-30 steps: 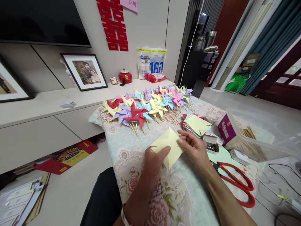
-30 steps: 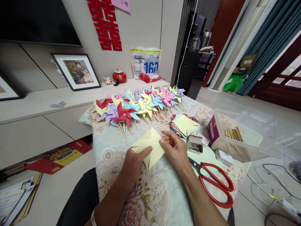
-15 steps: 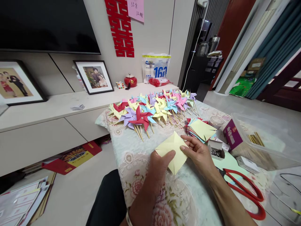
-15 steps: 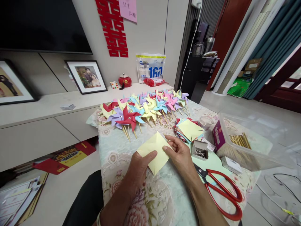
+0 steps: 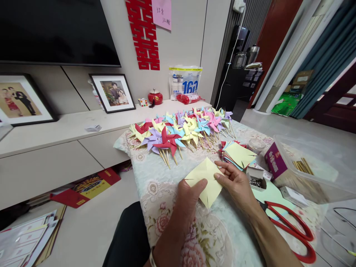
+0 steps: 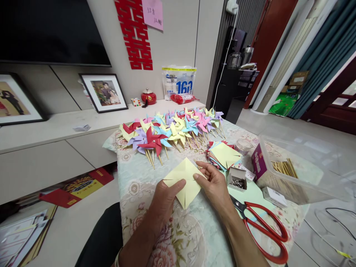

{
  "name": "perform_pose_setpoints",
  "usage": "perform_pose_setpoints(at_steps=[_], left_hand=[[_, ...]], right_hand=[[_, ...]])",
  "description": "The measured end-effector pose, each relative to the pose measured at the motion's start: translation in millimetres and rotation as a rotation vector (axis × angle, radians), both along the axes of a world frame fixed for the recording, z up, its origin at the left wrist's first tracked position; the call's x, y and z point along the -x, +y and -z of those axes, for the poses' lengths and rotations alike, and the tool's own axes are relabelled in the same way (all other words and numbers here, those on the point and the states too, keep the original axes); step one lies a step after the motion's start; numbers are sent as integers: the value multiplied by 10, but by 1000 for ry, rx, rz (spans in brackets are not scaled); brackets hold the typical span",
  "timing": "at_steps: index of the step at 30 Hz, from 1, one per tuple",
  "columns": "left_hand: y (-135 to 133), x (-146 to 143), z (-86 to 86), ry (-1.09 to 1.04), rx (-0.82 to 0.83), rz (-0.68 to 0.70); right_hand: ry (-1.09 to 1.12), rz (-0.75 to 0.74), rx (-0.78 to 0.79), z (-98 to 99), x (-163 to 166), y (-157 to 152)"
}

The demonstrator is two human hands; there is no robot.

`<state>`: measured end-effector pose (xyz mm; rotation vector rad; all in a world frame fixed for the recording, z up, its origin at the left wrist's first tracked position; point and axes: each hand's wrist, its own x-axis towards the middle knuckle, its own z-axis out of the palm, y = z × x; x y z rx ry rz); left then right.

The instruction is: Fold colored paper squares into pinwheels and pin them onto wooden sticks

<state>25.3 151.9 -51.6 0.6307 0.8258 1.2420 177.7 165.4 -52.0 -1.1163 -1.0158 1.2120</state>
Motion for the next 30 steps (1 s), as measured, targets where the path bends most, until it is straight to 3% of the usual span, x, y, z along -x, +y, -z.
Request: perform_pose_setpoints(at_steps=[8,13,19,24,30], left_hand=[[8,-2,41,-2,-17,55],[8,42,-26,30,29,63],[3,111,-152,20,52,114],[8,127,-32,141,54,243],[42,119,103,213,16,364]], right_hand=[[78,34,14,-54,9,3],[89,59,26,-77,-54,26],[-44,-86,24,-149,-186,-7],[-120,-211,39,-168,-244,-42],[-27,-166,-1,-121,-229,-24]])
